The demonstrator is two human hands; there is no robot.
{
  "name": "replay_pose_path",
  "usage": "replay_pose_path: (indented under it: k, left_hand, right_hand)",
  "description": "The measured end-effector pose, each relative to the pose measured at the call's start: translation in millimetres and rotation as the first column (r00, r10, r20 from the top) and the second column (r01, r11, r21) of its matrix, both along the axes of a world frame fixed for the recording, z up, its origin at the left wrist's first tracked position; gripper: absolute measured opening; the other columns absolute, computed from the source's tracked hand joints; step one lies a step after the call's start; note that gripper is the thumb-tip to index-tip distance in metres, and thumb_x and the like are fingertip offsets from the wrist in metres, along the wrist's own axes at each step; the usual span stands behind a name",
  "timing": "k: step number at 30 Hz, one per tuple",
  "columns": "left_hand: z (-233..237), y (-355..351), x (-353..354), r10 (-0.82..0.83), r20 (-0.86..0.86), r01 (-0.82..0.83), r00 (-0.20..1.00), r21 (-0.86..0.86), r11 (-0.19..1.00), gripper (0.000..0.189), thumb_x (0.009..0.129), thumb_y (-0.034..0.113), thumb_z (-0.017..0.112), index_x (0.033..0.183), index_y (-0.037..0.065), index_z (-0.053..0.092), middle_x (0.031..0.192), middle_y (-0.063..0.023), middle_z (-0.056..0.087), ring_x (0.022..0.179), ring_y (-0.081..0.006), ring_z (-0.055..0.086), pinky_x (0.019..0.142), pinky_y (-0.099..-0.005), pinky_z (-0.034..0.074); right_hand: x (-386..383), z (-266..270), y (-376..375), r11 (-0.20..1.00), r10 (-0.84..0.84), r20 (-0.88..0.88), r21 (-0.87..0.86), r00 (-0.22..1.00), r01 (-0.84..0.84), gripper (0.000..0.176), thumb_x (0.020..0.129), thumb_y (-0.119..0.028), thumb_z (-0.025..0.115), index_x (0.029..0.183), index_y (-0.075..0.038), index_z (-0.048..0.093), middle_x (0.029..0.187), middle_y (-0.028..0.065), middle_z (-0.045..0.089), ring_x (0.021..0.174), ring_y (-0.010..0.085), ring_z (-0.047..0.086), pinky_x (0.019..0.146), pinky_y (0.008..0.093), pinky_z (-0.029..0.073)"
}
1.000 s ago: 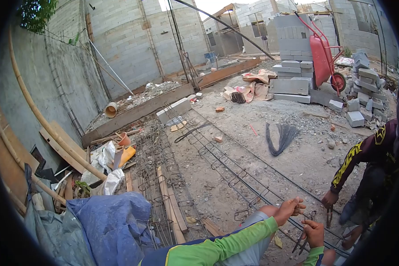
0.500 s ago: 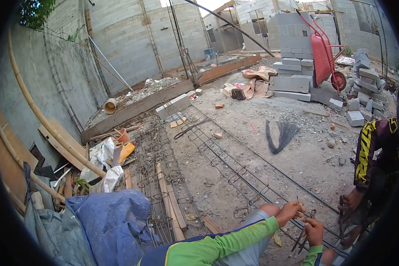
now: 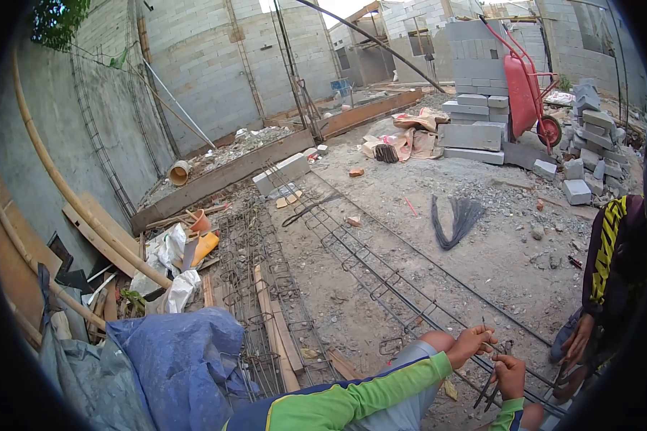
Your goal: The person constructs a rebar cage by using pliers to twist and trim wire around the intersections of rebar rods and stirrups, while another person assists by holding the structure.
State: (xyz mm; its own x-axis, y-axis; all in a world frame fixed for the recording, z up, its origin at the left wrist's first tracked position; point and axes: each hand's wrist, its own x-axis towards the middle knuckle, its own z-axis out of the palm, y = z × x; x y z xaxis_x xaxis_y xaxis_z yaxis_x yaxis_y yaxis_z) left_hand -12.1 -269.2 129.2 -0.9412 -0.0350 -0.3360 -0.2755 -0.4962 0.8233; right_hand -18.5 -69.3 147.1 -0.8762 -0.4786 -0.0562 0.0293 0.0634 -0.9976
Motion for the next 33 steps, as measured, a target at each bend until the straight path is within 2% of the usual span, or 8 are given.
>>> replay_pose_path:
  k: [6, 13, 15, 28, 33]
  left_hand:
    - [3.1, 0.4, 0.6, 0.002, 0.032, -0.003, 0.999, 0.026, 1.0, 0.022, 0.099, 0.024, 0.055, 0.116, 0.01, 0.057, 0.1, -0.0016, 0.069, 0.071, -0.0072, 0.063, 0.062, -0.0198, 0.047]
    - [2.9, 0.6, -0.2, 0.001, 0.021, -0.001, 1.0, 0.021, 1.0, 0.023, 0.099, 0.026, 0.056, 0.115, 0.009, 0.058, 0.1, -0.002, 0.069, 0.071, -0.0066, 0.063, 0.06, -0.0193, 0.045]
    - [3.0, -0.3, 0.0, -0.024, 0.02, 0.024, 1.0, -0.002, 1.0, 0.028, 0.1, 0.024, 0.053, 0.122, 0.007, 0.055, 0.104, -0.0027, 0.068, 0.076, -0.0083, 0.063, 0.065, -0.0214, 0.047]
    - [6.2, 1.1, 2.4, 0.009, -0.059, -0.005, 0.998, 0.059, 0.998, 0.03, 0.098, 0.025, 0.058, 0.121, 0.006, 0.057, 0.102, -0.0044, 0.069, 0.074, -0.0073, 0.063, 0.063, -0.0198, 0.045]
    - [9.2, 3.7, 3.1, 0.016, -0.095, -0.018, 0.995, -0.02, 1.0, 0.029, 0.099, 0.023, 0.057, 0.122, 0.005, 0.058, 0.105, -0.0048, 0.069, 0.075, -0.0068, 0.062, 0.063, -0.0195, 0.044]
  right_hand:
    - [-2.9, -5.2, 0.8, 1.0, -0.027, -0.022, 0.009, 0.999, 0.027, 0.018, 0.085, 0.0, 0.054, 0.093, 0.011, 0.065, 0.062, 0.0082, 0.059, 0.046, 0.0134, 0.055, 0.044, 0.0254, 0.046]
    - [-2.0, 3.5, 2.8, 0.999, -0.041, 0.037, -0.005, 0.998, 0.041, 0.018, 0.086, -0.001, 0.053, 0.095, 0.01, 0.065, 0.064, 0.0083, 0.06, 0.048, 0.0138, 0.056, 0.047, 0.0258, 0.047]
    - [-1.3, 4.4, 2.9, 0.999, -0.052, 0.048, 0.001, 0.997, 0.052, 0.018, 0.087, -0.001, 0.053, 0.096, 0.01, 0.065, 0.064, 0.0083, 0.06, 0.049, 0.0139, 0.057, 0.047, 0.0257, 0.047]
    - [-0.1, 6.6, 1.6, 1.0, -0.024, 0.024, 0.001, 0.999, 0.024, 0.02, 0.091, -0.004, 0.053, 0.102, 0.009, 0.064, 0.065, 0.0078, 0.061, 0.05, 0.0128, 0.058, 0.049, 0.0245, 0.046]
    - [1.9, 14.0, 3.8, 0.998, -0.003, 0.01, 0.061, 1.0, 0.002, 0.023, 0.092, -0.006, 0.052, 0.106, 0.008, 0.064, 0.065, 0.0074, 0.061, 0.051, 0.0127, 0.059, 0.05, 0.0241, 0.046]
